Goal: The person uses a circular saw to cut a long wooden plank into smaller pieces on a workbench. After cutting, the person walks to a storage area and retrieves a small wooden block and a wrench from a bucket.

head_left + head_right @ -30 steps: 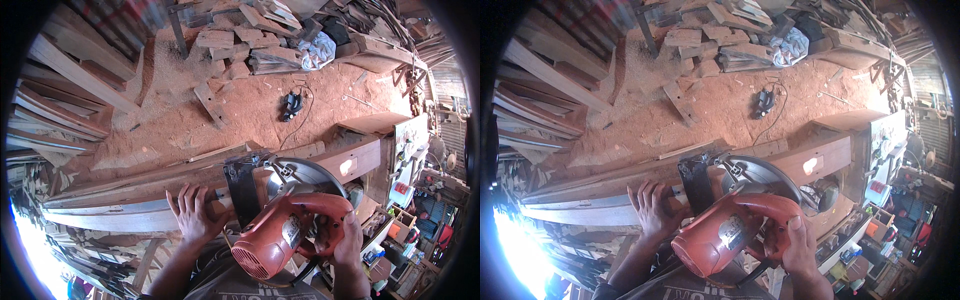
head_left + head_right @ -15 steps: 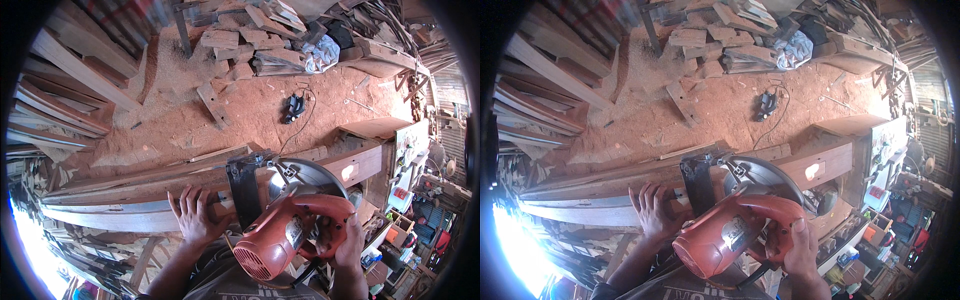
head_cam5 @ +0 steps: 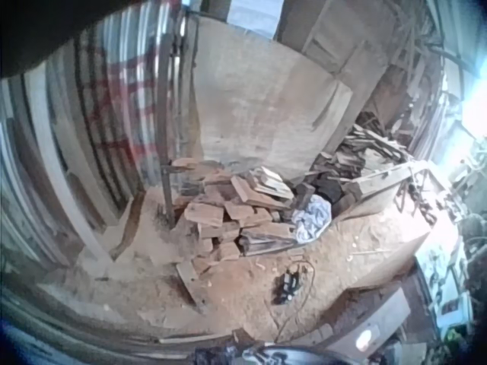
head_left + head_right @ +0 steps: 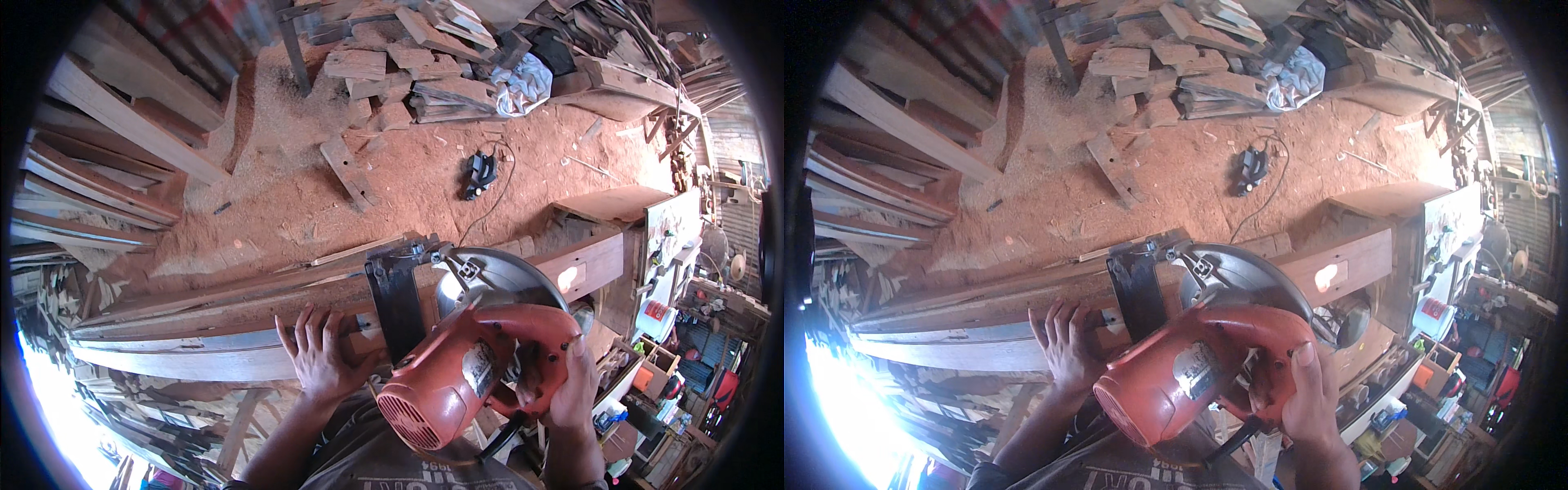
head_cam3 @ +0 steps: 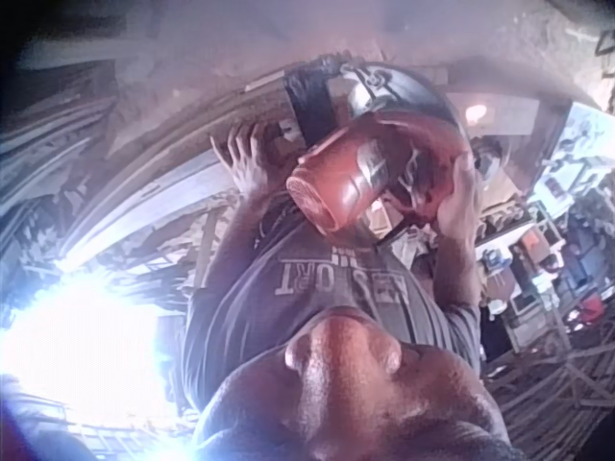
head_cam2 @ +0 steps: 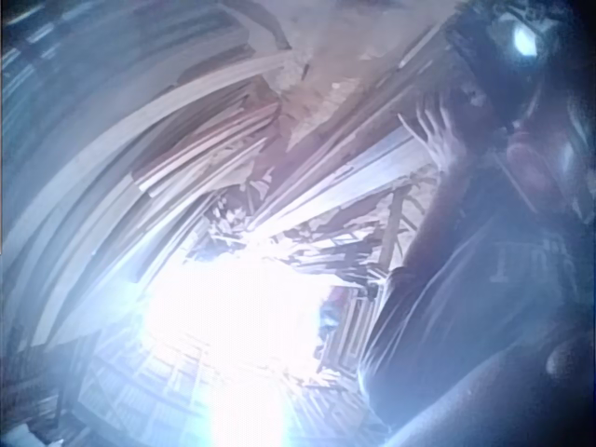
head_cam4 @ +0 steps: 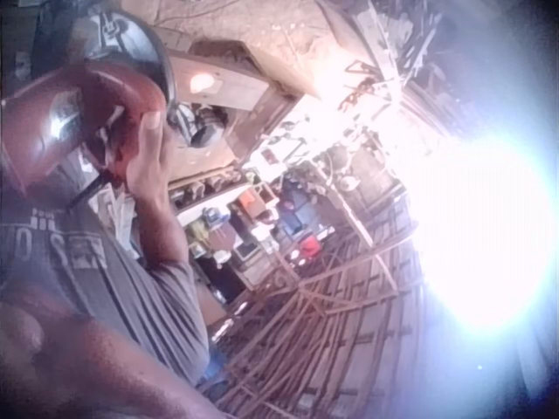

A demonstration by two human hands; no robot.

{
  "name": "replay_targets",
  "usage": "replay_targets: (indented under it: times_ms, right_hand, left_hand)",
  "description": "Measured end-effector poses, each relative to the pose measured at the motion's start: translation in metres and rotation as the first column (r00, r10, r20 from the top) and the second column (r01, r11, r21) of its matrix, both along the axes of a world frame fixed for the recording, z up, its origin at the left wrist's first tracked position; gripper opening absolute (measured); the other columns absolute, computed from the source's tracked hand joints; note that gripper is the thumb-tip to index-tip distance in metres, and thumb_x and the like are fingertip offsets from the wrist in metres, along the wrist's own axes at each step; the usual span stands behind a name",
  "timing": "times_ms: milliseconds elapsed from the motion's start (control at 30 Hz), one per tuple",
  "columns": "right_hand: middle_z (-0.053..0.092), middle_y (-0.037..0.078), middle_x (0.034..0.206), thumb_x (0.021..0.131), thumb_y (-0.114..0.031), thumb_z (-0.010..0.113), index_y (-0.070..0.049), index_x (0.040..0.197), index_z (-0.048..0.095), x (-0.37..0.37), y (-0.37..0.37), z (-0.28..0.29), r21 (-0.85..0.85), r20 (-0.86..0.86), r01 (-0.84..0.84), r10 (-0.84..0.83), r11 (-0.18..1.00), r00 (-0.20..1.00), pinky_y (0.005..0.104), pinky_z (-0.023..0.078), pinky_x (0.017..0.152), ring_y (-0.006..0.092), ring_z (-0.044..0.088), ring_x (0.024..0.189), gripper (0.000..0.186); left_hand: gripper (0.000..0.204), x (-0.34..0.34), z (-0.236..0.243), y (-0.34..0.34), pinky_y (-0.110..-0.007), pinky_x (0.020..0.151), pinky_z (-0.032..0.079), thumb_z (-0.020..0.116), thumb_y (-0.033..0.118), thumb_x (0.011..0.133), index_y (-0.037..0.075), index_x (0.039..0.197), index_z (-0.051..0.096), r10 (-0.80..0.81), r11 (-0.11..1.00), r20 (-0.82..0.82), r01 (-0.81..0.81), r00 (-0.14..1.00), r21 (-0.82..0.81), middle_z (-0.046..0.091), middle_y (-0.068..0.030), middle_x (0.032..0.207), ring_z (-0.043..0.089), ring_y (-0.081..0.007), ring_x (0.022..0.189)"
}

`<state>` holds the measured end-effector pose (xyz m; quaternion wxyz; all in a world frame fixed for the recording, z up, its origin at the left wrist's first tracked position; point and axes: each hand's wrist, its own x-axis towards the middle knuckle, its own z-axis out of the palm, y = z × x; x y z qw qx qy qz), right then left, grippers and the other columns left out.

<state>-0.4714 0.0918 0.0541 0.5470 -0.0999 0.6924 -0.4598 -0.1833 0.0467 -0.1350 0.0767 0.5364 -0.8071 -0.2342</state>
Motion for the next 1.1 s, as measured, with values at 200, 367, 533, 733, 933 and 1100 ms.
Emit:
replay_targets:
  times_ms: [200,367,533,733,933,1100]
  right_hand:
    - [0.065,0.005,0.088,0.11,-0.041,0.045,0.004,0.119,0.065,-0.009,0.001,-0.011,0.035,-0.059,0.027,-0.025,0.999,0.998,0.0274,0.049,0.065,0.0108,0.06,0.072,0.049]
    - [0.059,0.003,0.076,0.108,-0.046,0.05,-0.002,0.107,0.066,-0.008,-0.032,-0.008,-0.01,0.081,0.027,-0.026,1.0,0.996,0.0252,0.047,0.056,0.0098,0.057,0.063,0.047]
    - [0.054,0.002,0.068,0.103,-0.061,0.051,-0.005,0.111,0.065,-0.009,-0.071,-0.007,0.016,0.03,0.035,-0.035,0.999,0.999,0.0241,0.04,0.047,0.0107,0.05,0.052,0.058]
    - [0.053,0.0,0.065,0.102,-0.067,0.048,-0.007,0.118,0.063,-0.015,0.024,0.013,-0.121,0.144,0.296,-0.278,0.948,0.95,0.0229,0.038,0.043,0.0098,0.048,0.048,0.063]
    - [0.053,-0.002,0.065,0.101,-0.068,0.048,-0.003,0.125,0.062,-0.017,0.176,0.041,-0.156,-0.149,0.254,-0.277,0.955,0.949,0.0254,0.037,0.039,0.0088,0.049,0.047,0.07]
    - [0.062,-0.001,0.078,0.102,-0.047,0.065,-0.002,0.118,0.066,-0.003,0.293,-0.016,-0.123,-0.256,0.33,-0.351,0.936,0.901,0.0247,0.041,0.048,0.0088,0.054,0.057,0.048]
  left_hand:
    - [0.093,0.008,-0.014,0.007,-0.07,0.122,0.007,0.081,0.066,0.07,0.008,0.136,0.053,-0.022,0.999,0.069,0.025,0.997,-0.046,0.055,-0.0154,0.134,0.044,-0.0376,0.139]
    - [0.094,0.011,-0.021,0.007,-0.07,0.123,0.005,0.077,0.067,0.07,0.005,0.137,0.053,-0.084,0.992,0.112,0.094,0.99,-0.084,0.054,-0.0149,0.138,0.042,-0.0363,0.142]
    - [0.101,0.0,-0.015,0.003,-0.068,0.124,0.007,0.076,0.072,0.068,0.002,0.137,0.052,-0.024,0.996,0.078,0.031,0.997,-0.089,0.05,-0.0195,0.143,0.04,-0.0372,0.143]
    - [0.104,0.003,-0.011,0.007,-0.067,0.124,0.004,0.079,0.074,0.068,0.008,0.143,0.048,-0.033,0.996,0.111,0.041,0.993,-0.073,0.048,-0.0169,0.144,0.037,-0.0354,0.145]
    - [0.121,-0.001,0.014,0.007,-0.068,0.122,0.01,0.088,0.064,0.062,0.012,0.156,0.034,-0.145,0.989,0.193,0.148,0.97,-0.002,0.041,-0.0153,0.15,0.034,-0.0365,0.146]
    - [0.123,0.002,0.013,-0.009,-0.062,0.121,0.019,0.097,0.043,0.058,0.018,0.159,0.03,-0.239,0.966,0.259,0.202,0.936,0.161,0.037,-0.0157,0.152,0.033,-0.0385,0.144]
